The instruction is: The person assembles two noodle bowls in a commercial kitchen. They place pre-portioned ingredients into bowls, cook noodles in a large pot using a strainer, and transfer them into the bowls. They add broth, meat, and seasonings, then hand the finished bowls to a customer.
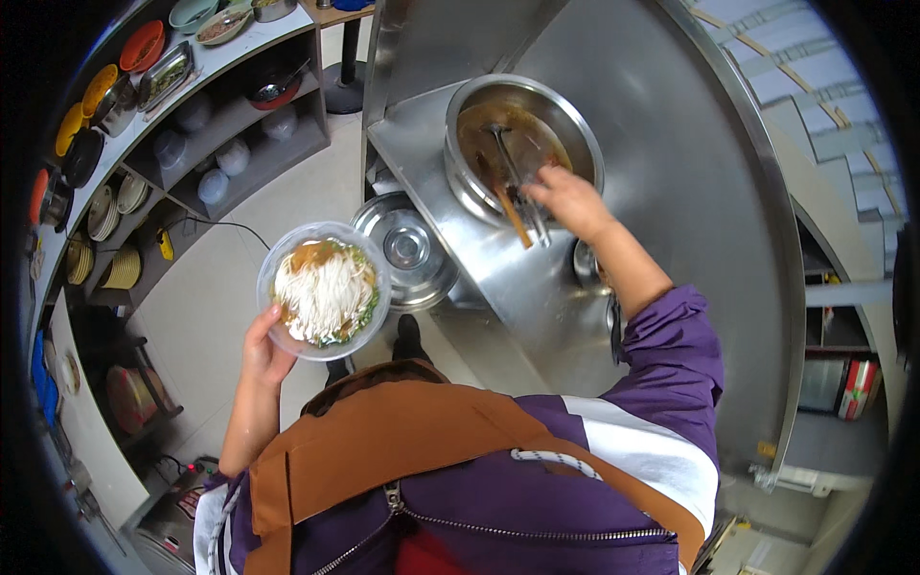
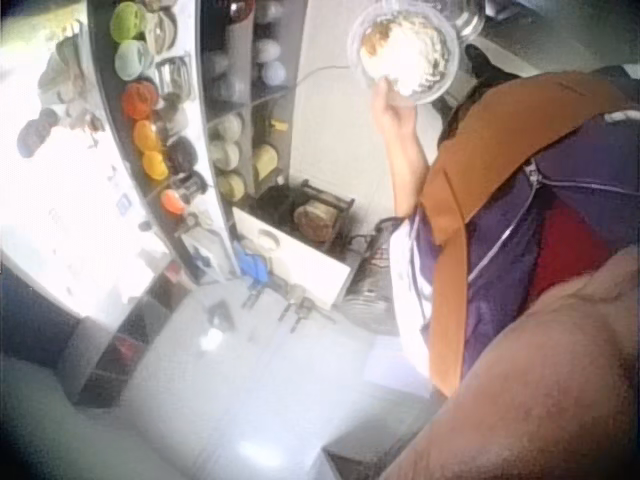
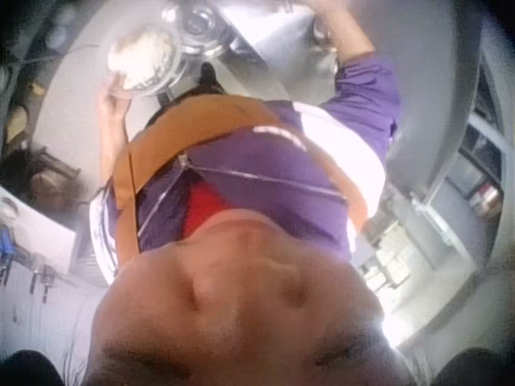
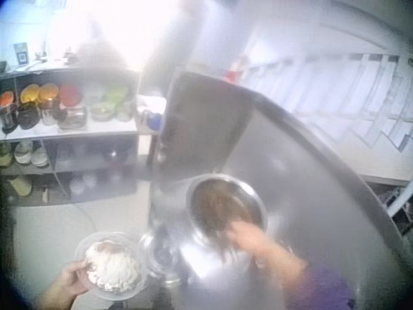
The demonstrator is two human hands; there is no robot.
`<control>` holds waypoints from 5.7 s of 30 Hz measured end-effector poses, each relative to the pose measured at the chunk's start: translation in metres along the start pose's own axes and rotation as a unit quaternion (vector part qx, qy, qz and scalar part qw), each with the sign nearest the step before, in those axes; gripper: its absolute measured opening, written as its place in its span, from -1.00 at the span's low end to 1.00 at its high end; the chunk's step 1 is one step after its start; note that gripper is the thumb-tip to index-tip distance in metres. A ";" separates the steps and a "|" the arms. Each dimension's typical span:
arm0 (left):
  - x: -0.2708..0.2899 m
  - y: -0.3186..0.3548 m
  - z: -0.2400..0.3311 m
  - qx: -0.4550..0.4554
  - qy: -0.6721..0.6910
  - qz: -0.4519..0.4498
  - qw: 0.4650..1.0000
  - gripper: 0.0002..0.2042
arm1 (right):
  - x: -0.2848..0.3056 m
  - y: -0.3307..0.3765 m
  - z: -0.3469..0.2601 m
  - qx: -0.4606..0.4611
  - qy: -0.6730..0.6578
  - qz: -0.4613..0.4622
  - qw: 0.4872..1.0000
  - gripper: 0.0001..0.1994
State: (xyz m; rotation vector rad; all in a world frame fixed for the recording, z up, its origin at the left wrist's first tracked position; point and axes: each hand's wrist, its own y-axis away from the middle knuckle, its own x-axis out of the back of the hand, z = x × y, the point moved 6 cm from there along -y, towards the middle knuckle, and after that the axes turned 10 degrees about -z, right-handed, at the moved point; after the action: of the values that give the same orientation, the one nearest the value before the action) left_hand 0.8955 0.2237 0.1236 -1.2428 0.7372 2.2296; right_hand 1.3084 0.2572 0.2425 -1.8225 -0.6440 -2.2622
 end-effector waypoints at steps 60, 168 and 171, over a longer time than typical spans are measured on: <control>-0.032 -0.126 -0.067 -0.041 0.007 -0.013 0.999 -0.48 | 0.070 0.037 -0.037 -0.035 -0.642 0.183 0.744 -0.92; -0.028 -0.110 -0.073 -0.032 0.054 0.007 0.998 -0.48 | 0.035 0.027 0.042 0.016 -0.394 0.227 0.891 -0.95; -0.029 -0.110 -0.073 -0.033 0.052 0.005 0.998 -0.49 | 0.038 0.025 0.050 0.006 -0.427 0.230 0.875 -0.95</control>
State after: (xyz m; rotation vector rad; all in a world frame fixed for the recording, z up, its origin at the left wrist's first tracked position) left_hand 1.0236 0.2533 0.0922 -1.3974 0.7164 2.2281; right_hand 1.3534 0.2619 0.2930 -2.5922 -0.2523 -1.0918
